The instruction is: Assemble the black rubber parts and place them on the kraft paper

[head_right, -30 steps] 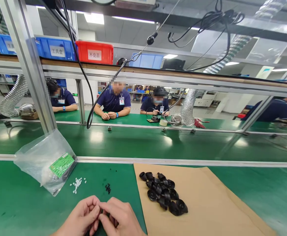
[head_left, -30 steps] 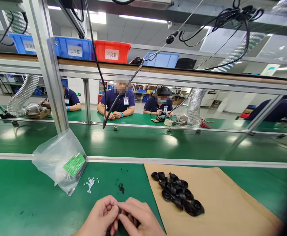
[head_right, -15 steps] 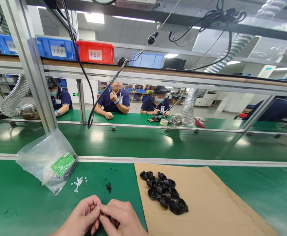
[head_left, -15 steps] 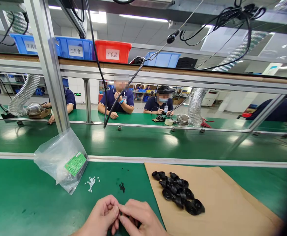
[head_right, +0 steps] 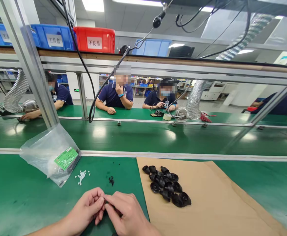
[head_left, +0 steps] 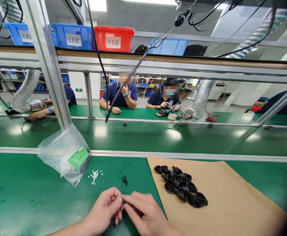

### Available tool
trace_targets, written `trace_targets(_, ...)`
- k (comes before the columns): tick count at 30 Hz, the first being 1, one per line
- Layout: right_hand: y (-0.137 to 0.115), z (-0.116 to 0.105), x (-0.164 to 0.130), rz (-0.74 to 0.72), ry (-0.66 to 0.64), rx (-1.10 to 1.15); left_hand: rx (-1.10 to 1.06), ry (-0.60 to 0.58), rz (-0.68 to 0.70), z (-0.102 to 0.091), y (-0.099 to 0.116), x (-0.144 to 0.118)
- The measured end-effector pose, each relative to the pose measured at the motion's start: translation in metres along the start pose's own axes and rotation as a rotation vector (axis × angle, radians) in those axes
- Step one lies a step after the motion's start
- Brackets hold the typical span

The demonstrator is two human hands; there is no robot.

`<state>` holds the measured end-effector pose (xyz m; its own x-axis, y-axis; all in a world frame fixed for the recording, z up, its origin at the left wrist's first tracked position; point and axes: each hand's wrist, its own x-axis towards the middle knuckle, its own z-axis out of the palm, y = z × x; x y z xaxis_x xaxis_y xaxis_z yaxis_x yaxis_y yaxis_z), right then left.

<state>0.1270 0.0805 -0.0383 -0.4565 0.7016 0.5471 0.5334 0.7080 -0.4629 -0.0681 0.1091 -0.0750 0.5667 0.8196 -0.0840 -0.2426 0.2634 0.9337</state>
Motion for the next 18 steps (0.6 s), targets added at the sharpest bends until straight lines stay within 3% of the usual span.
trace_targets(18,0.0038,0.0036,0.0007,-0.034,-0.087,-0.021,0.024,-0.007,-0.008,-0.0047,-0.008,0.0025)
